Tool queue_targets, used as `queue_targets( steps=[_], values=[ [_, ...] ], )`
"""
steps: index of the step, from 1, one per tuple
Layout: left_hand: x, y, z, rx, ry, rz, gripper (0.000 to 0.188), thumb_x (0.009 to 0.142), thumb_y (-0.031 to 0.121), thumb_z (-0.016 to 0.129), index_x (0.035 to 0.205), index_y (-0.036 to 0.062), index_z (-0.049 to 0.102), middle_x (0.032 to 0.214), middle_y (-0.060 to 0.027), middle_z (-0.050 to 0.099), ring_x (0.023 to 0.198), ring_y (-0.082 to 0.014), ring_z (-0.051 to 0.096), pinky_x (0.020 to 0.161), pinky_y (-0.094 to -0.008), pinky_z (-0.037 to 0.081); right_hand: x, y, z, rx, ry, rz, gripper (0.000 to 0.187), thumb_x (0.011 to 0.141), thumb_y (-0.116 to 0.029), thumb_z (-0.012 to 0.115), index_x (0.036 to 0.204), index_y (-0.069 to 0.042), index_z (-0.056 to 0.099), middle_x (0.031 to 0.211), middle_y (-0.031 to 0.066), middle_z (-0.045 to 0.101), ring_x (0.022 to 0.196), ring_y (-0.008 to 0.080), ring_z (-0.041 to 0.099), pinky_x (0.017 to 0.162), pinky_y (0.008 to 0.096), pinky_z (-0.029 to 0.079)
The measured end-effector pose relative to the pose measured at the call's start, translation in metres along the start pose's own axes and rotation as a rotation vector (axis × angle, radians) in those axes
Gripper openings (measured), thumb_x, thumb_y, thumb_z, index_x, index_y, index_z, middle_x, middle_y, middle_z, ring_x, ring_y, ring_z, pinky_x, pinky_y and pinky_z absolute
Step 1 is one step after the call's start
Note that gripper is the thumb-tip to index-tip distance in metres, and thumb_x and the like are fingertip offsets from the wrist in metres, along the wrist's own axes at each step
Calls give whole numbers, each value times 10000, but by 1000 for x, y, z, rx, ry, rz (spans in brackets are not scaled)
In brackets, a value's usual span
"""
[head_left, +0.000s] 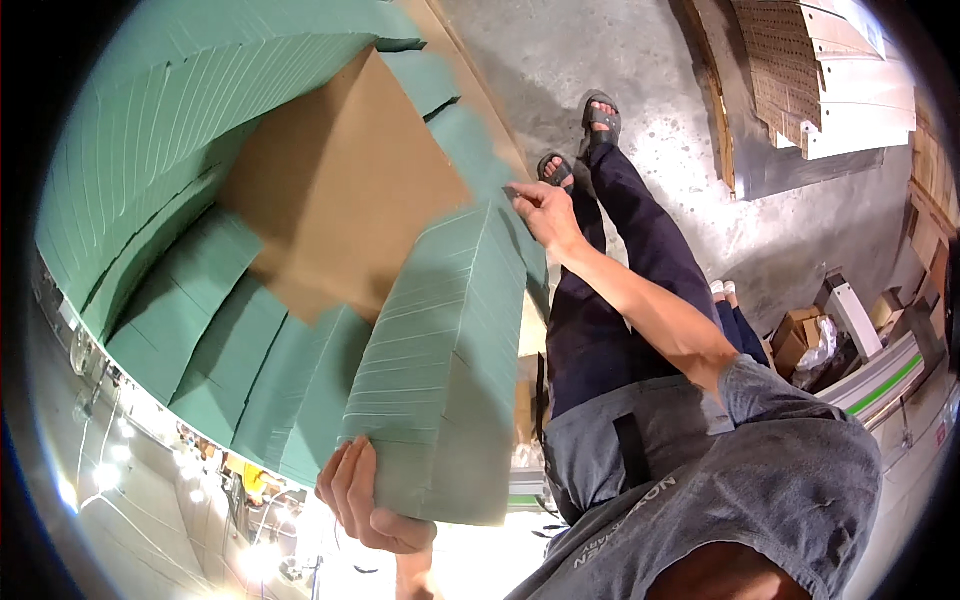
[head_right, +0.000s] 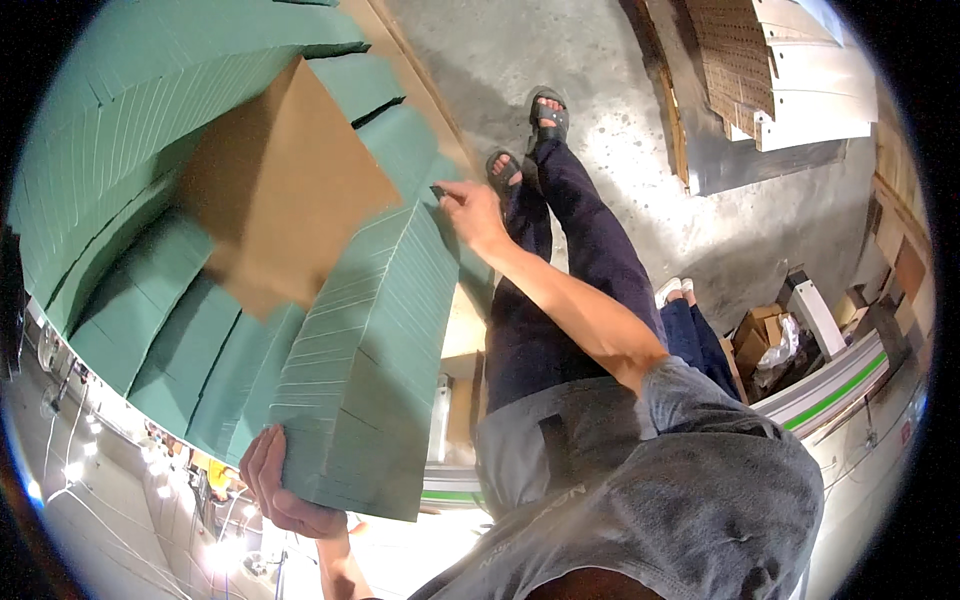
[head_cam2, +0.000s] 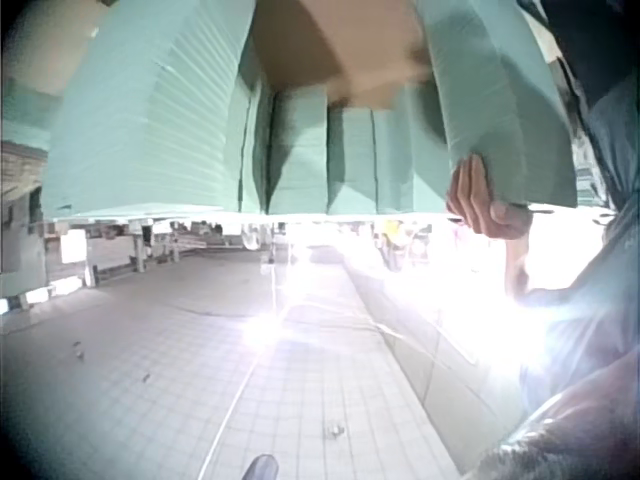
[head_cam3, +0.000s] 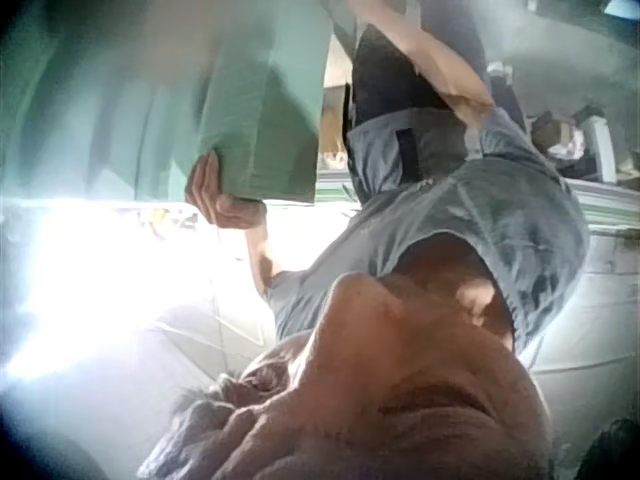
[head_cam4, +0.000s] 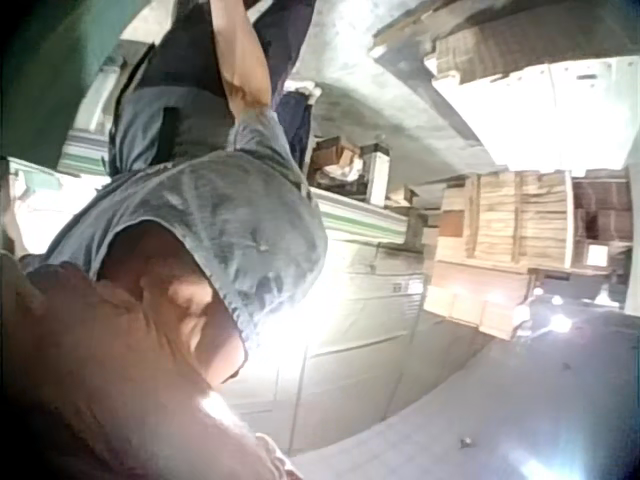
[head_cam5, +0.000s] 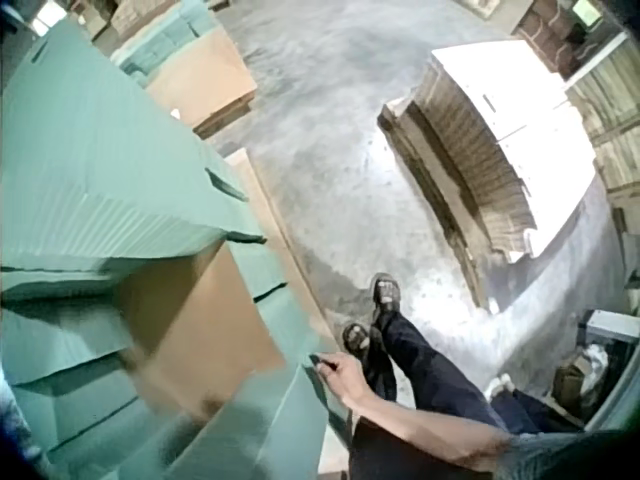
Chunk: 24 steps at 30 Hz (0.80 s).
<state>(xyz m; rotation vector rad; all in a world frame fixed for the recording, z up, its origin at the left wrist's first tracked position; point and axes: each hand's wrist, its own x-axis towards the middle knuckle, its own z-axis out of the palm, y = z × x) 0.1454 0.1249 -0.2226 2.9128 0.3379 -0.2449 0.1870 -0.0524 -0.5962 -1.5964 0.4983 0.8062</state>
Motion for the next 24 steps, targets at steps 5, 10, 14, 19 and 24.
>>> queue_targets(
  steps=[5, 10, 14, 19, 24],
  values=[
    [-3, -5, 12, -61, 152, 56, 604, 1025, 318, 229, 999, -37, 717, 937, -199, 739, 887, -376, 683, 836, -474, 543, -1, 8, 15, -3, 10, -148, 338, 896, -75, 650, 1226, -45, 716, 924, 102, 690, 828, 180, 630, 766, 312, 501],
    [-3, 0, 8, -16, 137, 21, 609, 1024, 320, 233, 974, -38, 723, 898, -197, 740, 848, -373, 684, 830, -463, 546, -81, -64, 7, 22, -129, -256, 364, 854, 2, 699, 1214, -52, 716, 859, 156, 618, 804, 262, 598, 751, 329, 483],
    [-2, -2, 6, -19, 101, 20, 627, 1022, 336, 227, 979, -46, 722, 910, -204, 738, 859, -379, 679, 839, -480, 539, -132, -96, -11, 163, -310, -402, 327, 903, -56, 695, 1228, -22, 707, 791, 100, 565, 774, 205, 552, 695, 330, 457],
    [-4, -4, 2, -23, 90, 24, 639, 1022, 352, 216, 1017, -39, 720, 941, -197, 736, 905, -389, 672, 853, -492, 533, -64, -63, -8, -42, -82, -279, 286, 927, -99, 665, 1202, -49, 724, 832, 124, 614, 811, 230, 595, 740, 339, 485],
    [-1, 1, 1, -1, 25, -6, 649, 1037, 364, 201, 1027, -28, 718, 973, -186, 735, 934, -396, 667, 872, -498, 525, -46, -39, 12, -99, 0, -229, 320, 906, -71, 655, 1221, -62, 712, 849, 135, 631, 819, 255, 619, 733, 334, 488]
  ],
)
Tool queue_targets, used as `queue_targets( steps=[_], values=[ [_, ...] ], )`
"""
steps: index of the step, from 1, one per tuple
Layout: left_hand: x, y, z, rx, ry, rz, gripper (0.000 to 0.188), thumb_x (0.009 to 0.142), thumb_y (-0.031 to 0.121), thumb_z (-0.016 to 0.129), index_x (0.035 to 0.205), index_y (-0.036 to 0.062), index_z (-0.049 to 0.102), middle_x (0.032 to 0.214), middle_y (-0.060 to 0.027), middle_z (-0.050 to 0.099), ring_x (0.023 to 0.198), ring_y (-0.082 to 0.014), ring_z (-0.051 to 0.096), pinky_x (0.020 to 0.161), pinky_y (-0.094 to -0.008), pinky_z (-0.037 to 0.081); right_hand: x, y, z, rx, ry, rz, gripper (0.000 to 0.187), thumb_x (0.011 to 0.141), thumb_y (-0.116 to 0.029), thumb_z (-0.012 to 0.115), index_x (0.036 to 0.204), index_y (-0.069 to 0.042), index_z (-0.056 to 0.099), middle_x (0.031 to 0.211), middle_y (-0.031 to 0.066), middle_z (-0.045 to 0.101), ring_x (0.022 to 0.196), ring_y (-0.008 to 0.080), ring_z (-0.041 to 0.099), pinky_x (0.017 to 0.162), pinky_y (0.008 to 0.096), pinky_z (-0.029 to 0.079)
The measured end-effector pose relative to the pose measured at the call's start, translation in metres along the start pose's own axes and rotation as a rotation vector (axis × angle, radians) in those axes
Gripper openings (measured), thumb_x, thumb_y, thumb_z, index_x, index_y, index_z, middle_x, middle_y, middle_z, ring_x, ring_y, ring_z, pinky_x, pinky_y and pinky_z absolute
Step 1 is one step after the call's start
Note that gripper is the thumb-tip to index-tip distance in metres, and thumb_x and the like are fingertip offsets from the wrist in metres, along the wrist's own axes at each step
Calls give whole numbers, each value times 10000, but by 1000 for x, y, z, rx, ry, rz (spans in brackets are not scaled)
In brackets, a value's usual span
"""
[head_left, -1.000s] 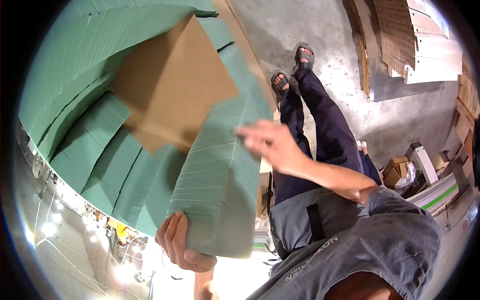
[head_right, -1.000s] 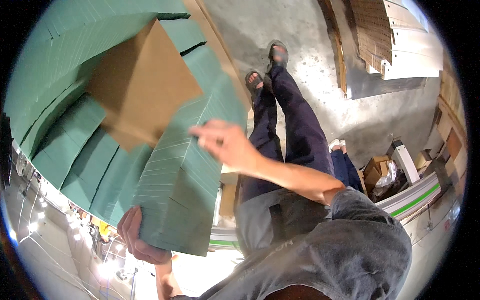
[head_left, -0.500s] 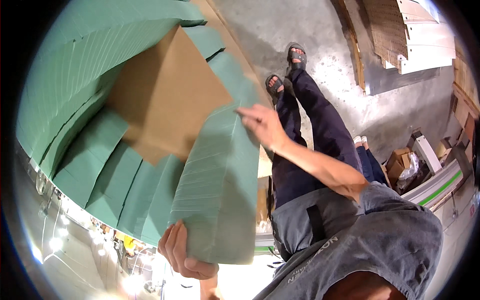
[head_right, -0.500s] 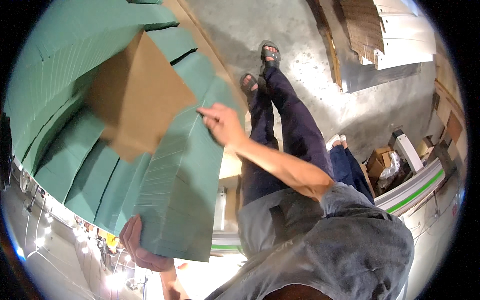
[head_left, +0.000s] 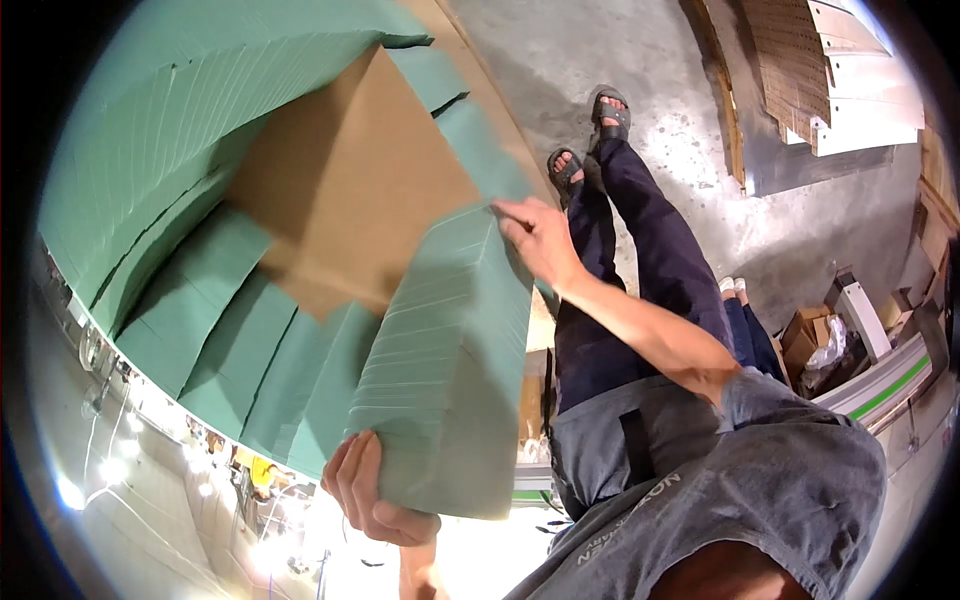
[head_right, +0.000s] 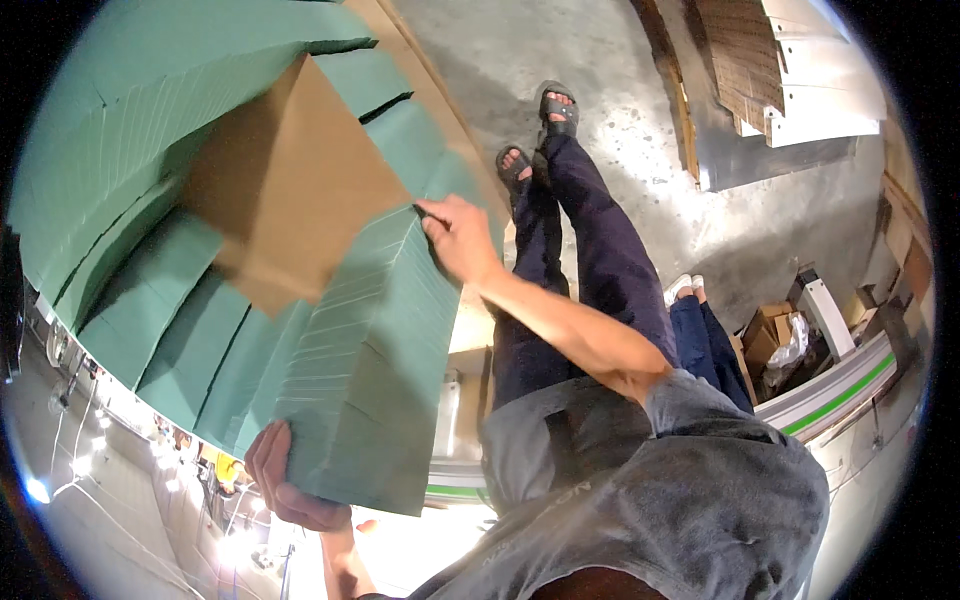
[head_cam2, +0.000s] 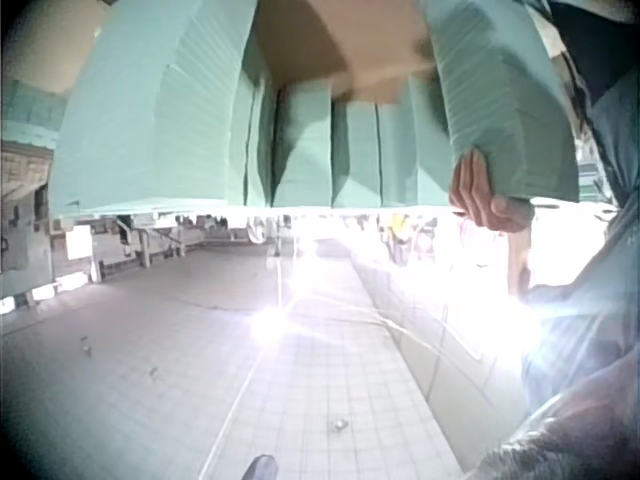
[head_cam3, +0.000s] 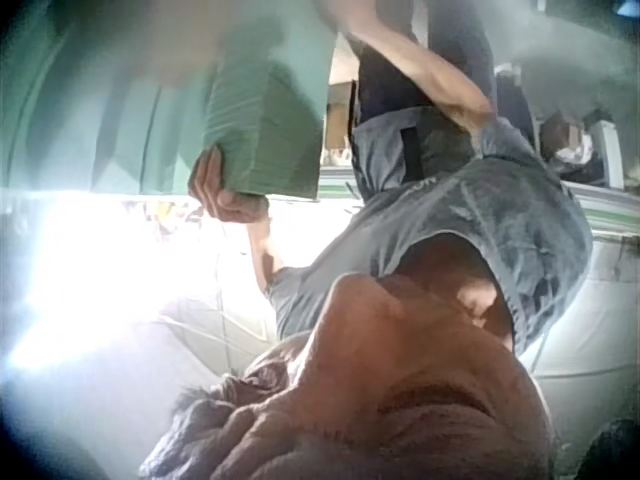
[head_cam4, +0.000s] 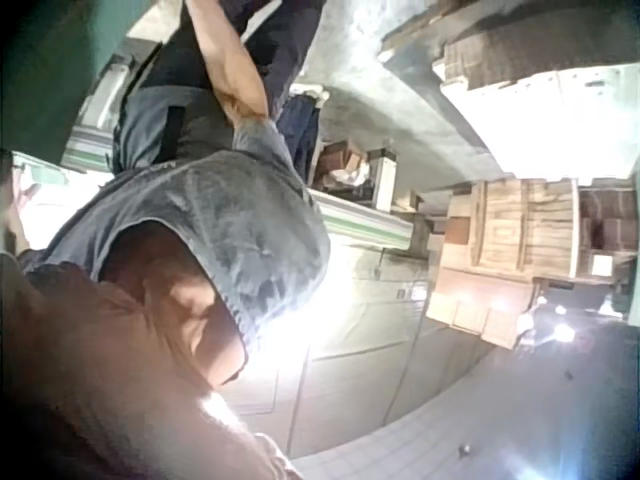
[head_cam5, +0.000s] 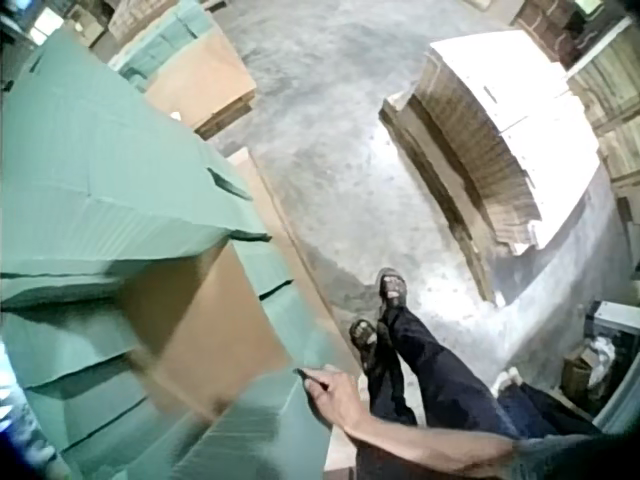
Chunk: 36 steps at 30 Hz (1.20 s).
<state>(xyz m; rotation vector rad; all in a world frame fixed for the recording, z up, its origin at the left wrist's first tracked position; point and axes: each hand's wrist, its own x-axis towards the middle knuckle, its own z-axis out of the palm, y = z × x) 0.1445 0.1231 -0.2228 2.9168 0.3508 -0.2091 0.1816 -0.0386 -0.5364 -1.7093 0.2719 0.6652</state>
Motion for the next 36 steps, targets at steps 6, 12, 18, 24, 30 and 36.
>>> queue_targets(
  steps=[6, 12, 18, 24, 30, 36],
  values=[
    [-2, -3, -5, 14, -18, 26, 641, 1059, 346, 185, 1038, -29, 705, 1000, -181, 731, 953, -392, 663, 894, -492, 505, -86, -96, -17, 282, -126, -433, 445, 840, 56, 616, 1261, -67, 690, 867, 127, 593, 791, 286, 585, 688, 370, 489],
    [-6, -5, -10, -26, -80, 10, 582, 982, 302, 254, 1060, -76, 690, 1068, -220, 703, 1016, -393, 636, 919, -508, 507, -11, -60, -48, -5, -320, -157, 305, 934, -178, 627, 1208, -69, 703, 870, 160, 627, 835, 310, 636, 764, 428, 521],
    [-1, -6, -4, -38, -52, 12, 604, 965, 302, 241, 1056, -79, 701, 1023, -226, 713, 958, -396, 648, 897, -508, 517, 79, 35, -30, -278, -301, -52, 312, 861, -45, 610, 1146, -52, 735, 1051, 257, 705, 992, 400, 688, 875, 448, 537],
    [-1, -5, 0, -3, 17, 4, 646, 1030, 359, 202, 1004, -20, 725, 951, -169, 743, 903, -360, 668, 862, -471, 519, 77, 32, -15, -293, -409, -89, 326, 865, -14, 639, 1175, -52, 730, 1041, 213, 728, 988, 352, 699, 892, 399, 527],
    [0, -4, 0, -5, 17, 12, 639, 1023, 356, 206, 994, -11, 728, 953, -166, 745, 904, -358, 669, 872, -476, 523, 76, 24, -17, -270, -329, -101, 302, 823, -29, 623, 1092, -40, 762, 1022, 238, 718, 969, 403, 693, 884, 432, 546],
    [-1, -5, -1, 15, 4, 9, 638, 1025, 354, 202, 1009, -9, 726, 959, -167, 745, 908, -355, 671, 877, -481, 525, 76, 12, -30, -123, -550, -53, 298, 851, -18, 634, 1123, -44, 752, 1046, 209, 723, 962, 354, 697, 869, 391, 539]
  ],
)
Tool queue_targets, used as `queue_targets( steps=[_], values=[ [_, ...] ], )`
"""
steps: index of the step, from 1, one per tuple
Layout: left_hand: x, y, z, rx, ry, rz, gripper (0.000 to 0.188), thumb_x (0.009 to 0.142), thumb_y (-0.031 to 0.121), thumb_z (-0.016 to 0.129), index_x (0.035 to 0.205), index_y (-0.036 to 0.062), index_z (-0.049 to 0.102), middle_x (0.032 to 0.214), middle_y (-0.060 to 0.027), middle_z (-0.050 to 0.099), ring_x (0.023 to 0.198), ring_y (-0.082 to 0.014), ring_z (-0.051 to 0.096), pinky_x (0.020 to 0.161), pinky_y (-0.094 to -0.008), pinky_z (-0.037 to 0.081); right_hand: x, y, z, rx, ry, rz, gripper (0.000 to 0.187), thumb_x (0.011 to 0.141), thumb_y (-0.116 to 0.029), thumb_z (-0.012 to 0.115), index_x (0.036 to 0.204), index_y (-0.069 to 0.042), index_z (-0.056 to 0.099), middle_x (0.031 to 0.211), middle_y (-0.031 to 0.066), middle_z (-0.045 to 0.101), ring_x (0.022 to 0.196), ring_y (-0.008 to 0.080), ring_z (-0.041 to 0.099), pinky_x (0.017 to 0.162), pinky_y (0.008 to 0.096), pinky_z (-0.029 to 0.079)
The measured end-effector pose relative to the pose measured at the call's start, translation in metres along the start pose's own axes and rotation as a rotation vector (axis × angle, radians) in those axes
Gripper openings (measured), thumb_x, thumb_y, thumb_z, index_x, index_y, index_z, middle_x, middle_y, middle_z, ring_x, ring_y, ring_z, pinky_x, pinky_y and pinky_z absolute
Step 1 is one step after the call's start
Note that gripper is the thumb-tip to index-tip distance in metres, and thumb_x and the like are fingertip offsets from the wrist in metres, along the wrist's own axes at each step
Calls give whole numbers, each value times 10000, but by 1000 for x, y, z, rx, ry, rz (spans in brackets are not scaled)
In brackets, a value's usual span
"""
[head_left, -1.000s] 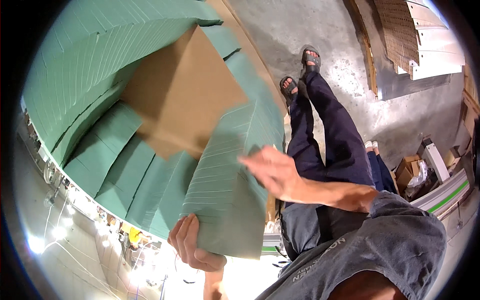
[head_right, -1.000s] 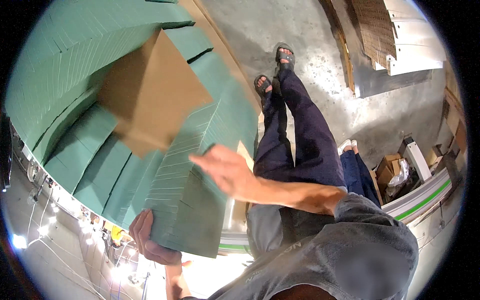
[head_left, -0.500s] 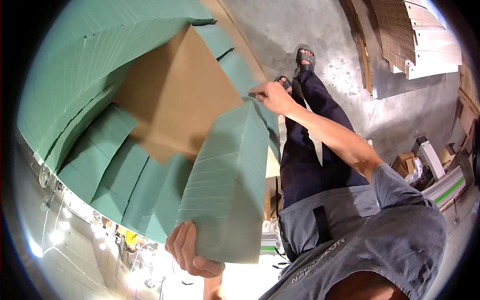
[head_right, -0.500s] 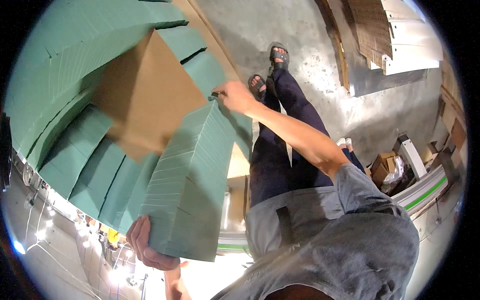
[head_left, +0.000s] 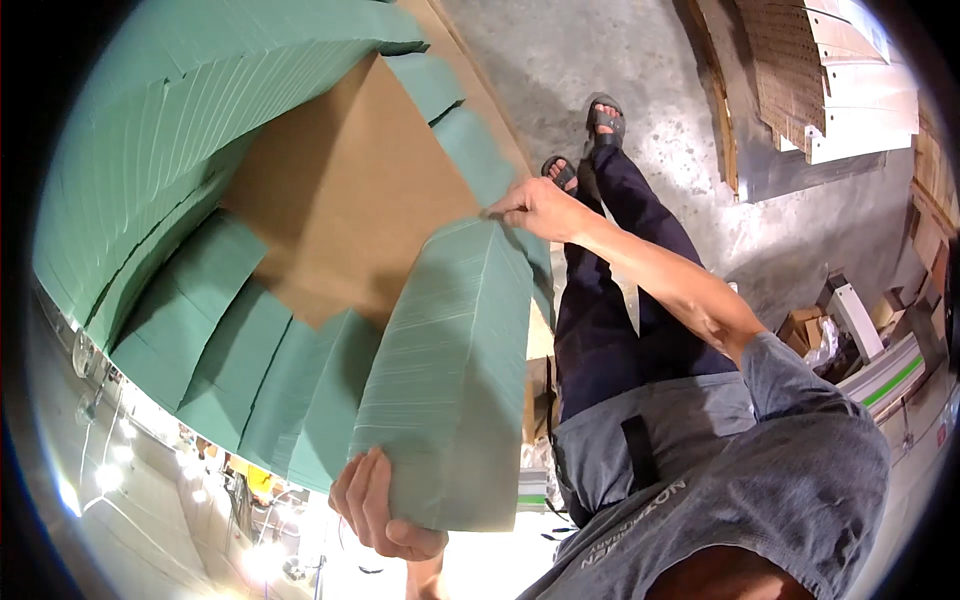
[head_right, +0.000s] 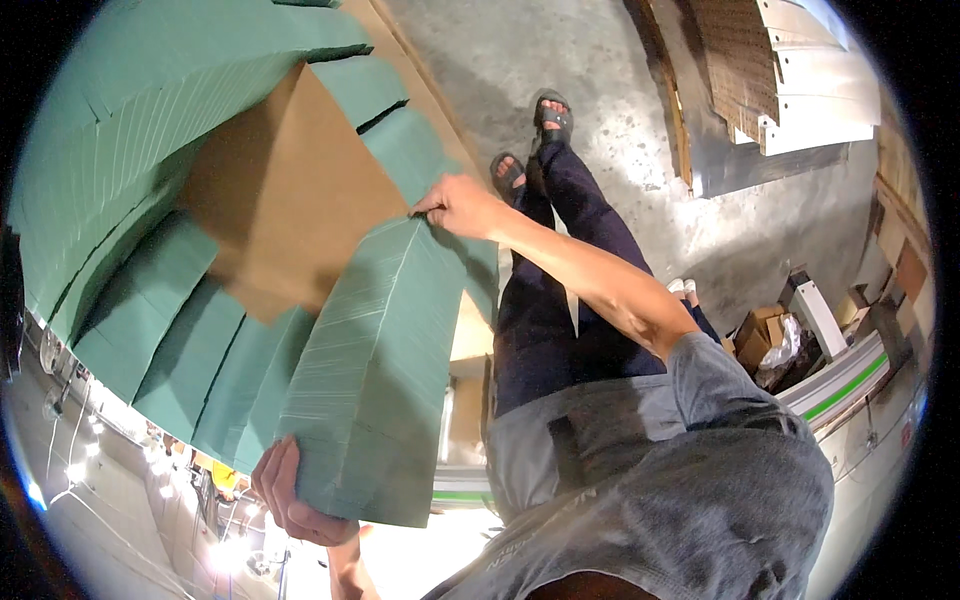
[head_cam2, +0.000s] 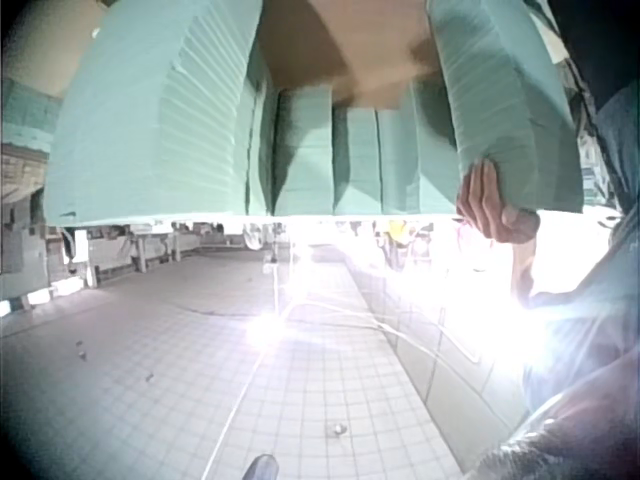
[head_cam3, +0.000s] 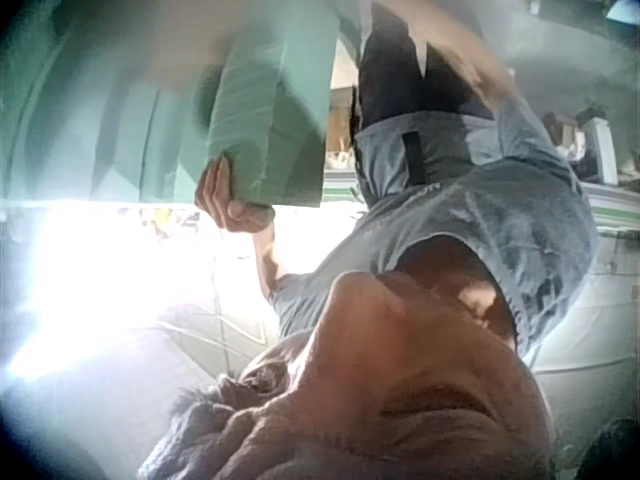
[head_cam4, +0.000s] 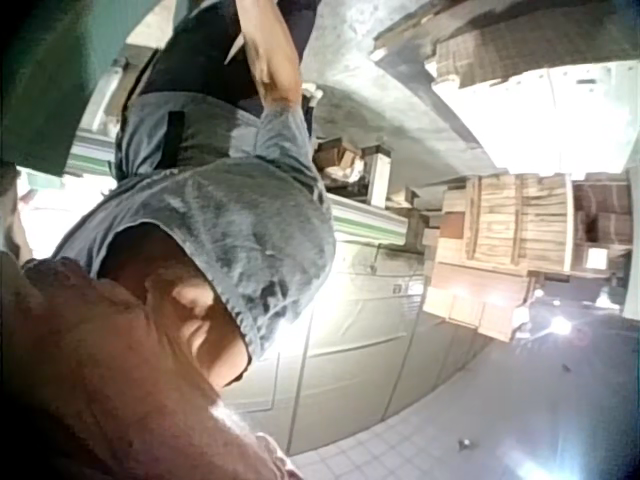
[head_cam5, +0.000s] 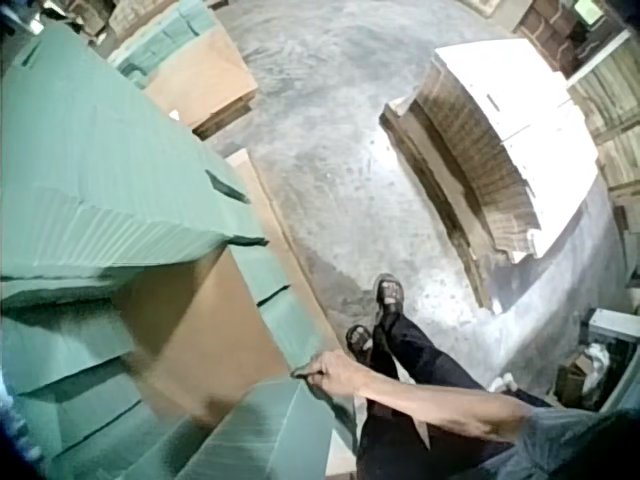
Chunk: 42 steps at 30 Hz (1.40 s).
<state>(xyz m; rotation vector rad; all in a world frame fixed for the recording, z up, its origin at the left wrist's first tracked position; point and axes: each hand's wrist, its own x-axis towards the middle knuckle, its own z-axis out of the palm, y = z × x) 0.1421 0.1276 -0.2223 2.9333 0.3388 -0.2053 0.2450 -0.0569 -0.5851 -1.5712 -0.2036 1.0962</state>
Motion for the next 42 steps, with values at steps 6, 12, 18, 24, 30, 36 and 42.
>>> queue_targets(
  steps=[6, 12, 18, 24, 30, 36, 42],
  values=[
    [2, -2, 1, 3, 1, 71, 635, 1033, 354, 188, 1026, -6, 712, 985, -165, 743, 907, -357, 670, 875, -483, 529, 15, 30, 1, -134, 139, 86, 306, 857, 10, 652, 1145, -38, 741, 1061, 198, 722, 967, 305, 706, 846, 366, 544],
    [-2, -3, -3, 12, -28, 16, 641, 1037, 359, 185, 1014, -5, 713, 977, -166, 738, 907, -364, 669, 869, -482, 531, -1, 31, 2, -111, 46, -19, 344, 811, -26, 624, 1125, -73, 757, 989, 232, 720, 915, 407, 687, 839, 418, 549],
    [-6, -9, -3, -14, -29, 109, 615, 1034, 330, 205, 1073, -63, 676, 1031, -215, 709, 972, -396, 644, 904, -512, 505, 6, 28, -3, -211, 176, 65, 310, 862, -29, 631, 1153, -40, 738, 1064, 227, 719, 988, 393, 688, 855, 429, 540],
    [1, 0, -2, -7, -34, 14, 644, 1052, 362, 183, 1038, -5, 712, 1002, -160, 739, 924, -365, 667, 871, -484, 523, 8, 29, 8, -134, 103, 37, 316, 845, -6, 632, 1139, -37, 743, 1080, 240, 705, 1018, 390, 676, 891, 432, 523],
    [-2, -3, -7, -42, -96, 17, 621, 1036, 334, 203, 1073, -61, 681, 1040, -217, 709, 975, -391, 647, 906, -518, 503, -5, 29, 11, -115, 175, 123, 319, 849, -22, 632, 1151, -42, 735, 1059, 252, 697, 948, 400, 683, 840, 433, 532],
    [-1, -4, -5, -52, -99, 23, 614, 1039, 344, 203, 1073, -49, 673, 1051, -212, 707, 978, -384, 645, 908, -514, 509, 8, 32, 12, -187, 154, -17, 321, 863, -33, 641, 1168, -57, 739, 1016, 213, 702, 981, 396, 661, 869, 439, 520],
    [-1, -3, -3, -23, -47, 11, 646, 1047, 371, 184, 1042, -5, 710, 1002, -163, 734, 927, -356, 664, 867, -484, 523, -3, 10, 11, -105, 66, -55, 308, 871, -8, 638, 1156, -57, 743, 981, 190, 703, 944, 361, 667, 854, 416, 521]
  ],
)
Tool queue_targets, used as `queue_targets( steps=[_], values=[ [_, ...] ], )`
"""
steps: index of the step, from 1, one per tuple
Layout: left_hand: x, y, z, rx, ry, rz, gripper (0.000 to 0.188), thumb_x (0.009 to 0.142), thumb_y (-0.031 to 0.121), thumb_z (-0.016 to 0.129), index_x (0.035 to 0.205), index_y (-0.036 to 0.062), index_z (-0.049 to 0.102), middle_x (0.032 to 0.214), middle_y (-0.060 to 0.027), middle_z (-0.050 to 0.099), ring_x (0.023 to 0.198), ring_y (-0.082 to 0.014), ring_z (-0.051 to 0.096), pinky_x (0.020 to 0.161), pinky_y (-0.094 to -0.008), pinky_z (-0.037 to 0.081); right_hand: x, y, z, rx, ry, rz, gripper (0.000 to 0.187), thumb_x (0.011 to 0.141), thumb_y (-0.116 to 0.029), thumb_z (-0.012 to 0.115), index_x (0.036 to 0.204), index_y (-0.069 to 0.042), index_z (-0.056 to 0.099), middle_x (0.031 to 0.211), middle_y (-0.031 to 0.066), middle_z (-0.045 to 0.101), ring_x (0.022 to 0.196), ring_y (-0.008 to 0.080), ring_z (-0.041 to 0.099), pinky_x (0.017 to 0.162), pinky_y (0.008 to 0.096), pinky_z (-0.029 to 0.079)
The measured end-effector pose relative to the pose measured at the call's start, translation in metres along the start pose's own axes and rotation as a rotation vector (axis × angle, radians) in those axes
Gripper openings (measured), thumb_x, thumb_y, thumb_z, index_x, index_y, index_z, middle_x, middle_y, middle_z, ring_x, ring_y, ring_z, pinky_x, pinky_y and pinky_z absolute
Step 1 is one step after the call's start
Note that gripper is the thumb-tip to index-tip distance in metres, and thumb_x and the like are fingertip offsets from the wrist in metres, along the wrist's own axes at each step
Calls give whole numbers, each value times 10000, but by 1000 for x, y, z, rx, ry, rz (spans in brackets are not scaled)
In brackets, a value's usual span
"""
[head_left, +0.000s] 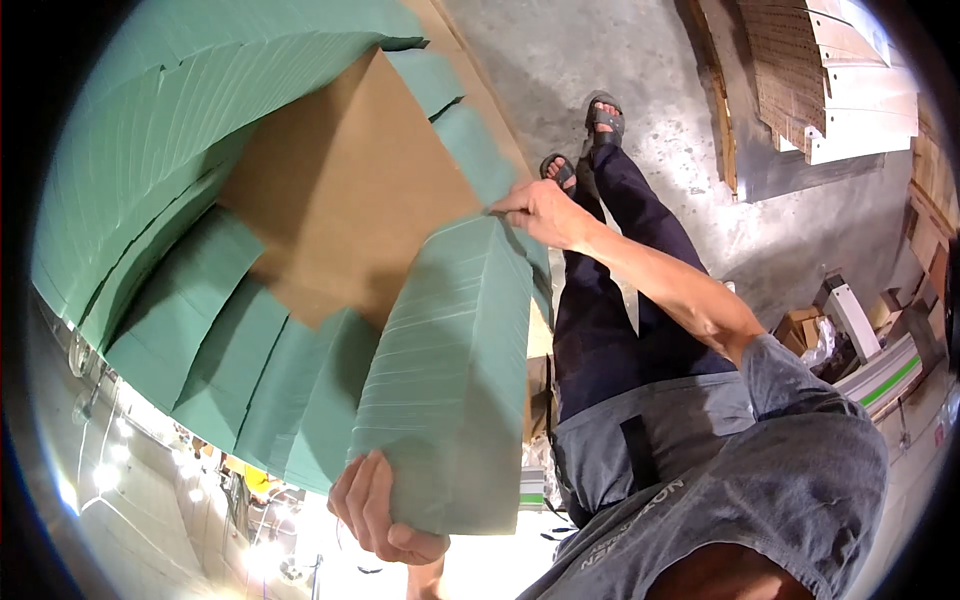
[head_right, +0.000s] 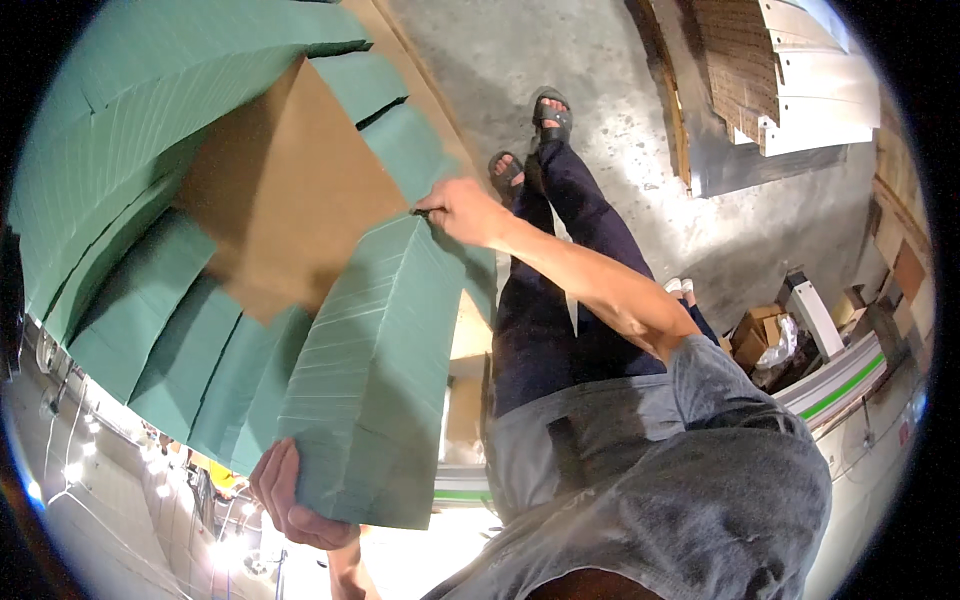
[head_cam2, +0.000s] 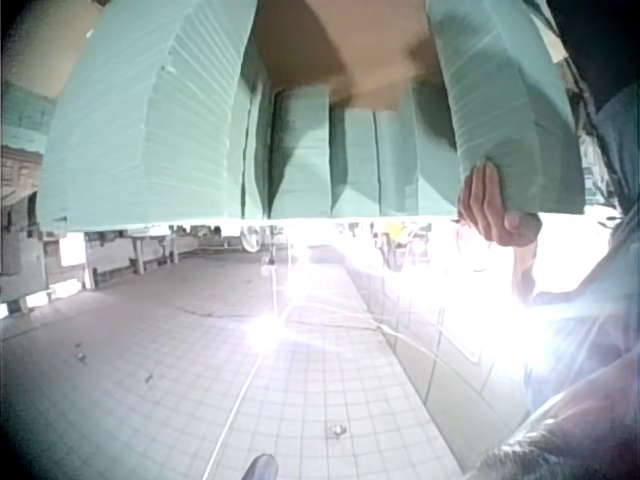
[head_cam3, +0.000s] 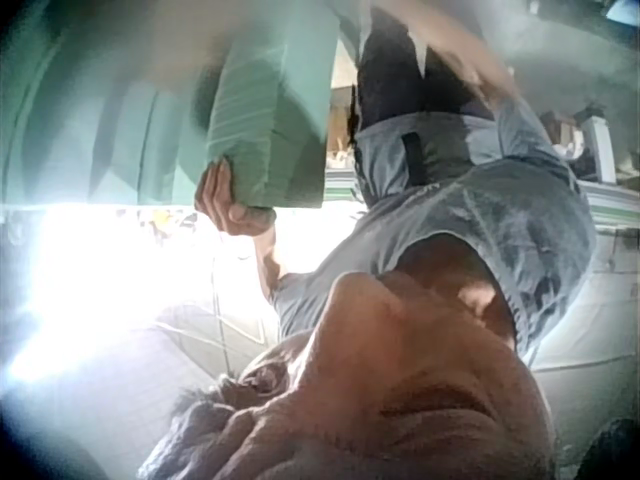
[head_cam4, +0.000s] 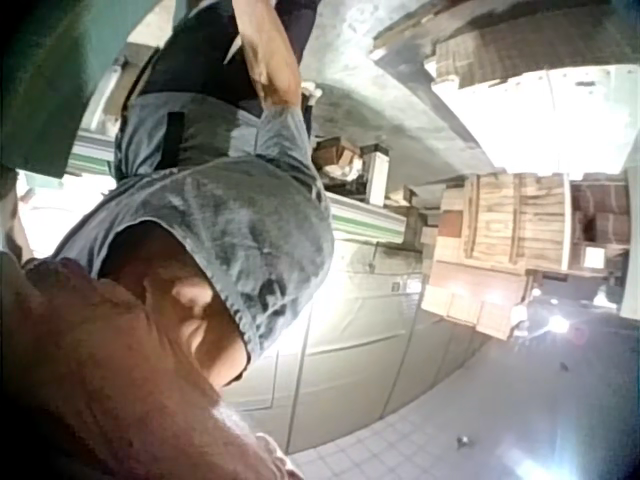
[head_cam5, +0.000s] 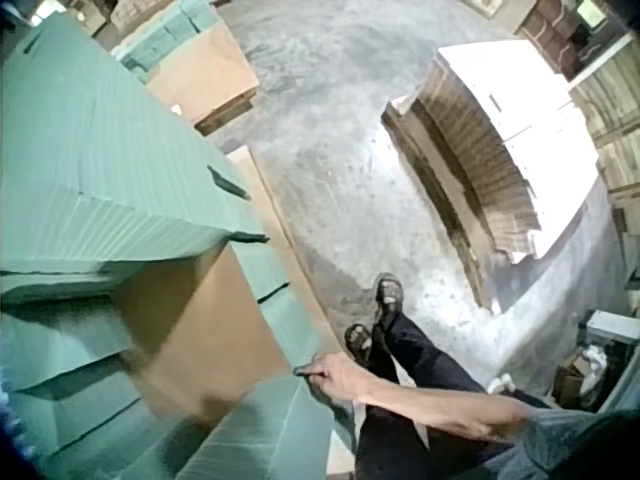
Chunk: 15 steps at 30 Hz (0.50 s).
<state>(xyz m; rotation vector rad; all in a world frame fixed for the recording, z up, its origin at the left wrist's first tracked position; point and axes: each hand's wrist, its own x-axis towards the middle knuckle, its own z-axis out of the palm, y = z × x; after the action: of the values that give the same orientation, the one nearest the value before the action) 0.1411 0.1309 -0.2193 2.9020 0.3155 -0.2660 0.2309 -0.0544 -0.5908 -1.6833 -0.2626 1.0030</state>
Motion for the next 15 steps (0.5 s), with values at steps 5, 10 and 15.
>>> queue_targets(
  steps=[5, 10, 15],
  values=[
    [2, 2, 0, 0, -2, 5, 640, 1048, 362, 189, 1035, -15, 705, 994, -171, 731, 927, -356, 659, 863, -487, 524, 2, -10, -10, 21, -14, 5, 321, 875, 22, 628, 1171, -43, 733, 958, 175, 699, 910, 319, 677, 837, 386, 526],
    [4, 3, 2, 3, -9, 4, 640, 1046, 361, 189, 1039, -23, 701, 994, -172, 731, 928, -360, 657, 867, -486, 523, -17, -25, -8, 7, 22, -56, 340, 871, 28, 639, 1190, -49, 727, 955, 176, 686, 898, 319, 664, 827, 379, 529],
    [-3, -2, -4, -4, -46, 30, 635, 1028, 364, 208, 1053, -64, 676, 1037, -225, 705, 965, -395, 636, 889, -515, 503, -25, -57, -17, 127, 12, -18, 298, 867, -19, 654, 1144, -76, 748, 988, 191, 691, 943, 374, 672, 857, 430, 538]
  ],
)
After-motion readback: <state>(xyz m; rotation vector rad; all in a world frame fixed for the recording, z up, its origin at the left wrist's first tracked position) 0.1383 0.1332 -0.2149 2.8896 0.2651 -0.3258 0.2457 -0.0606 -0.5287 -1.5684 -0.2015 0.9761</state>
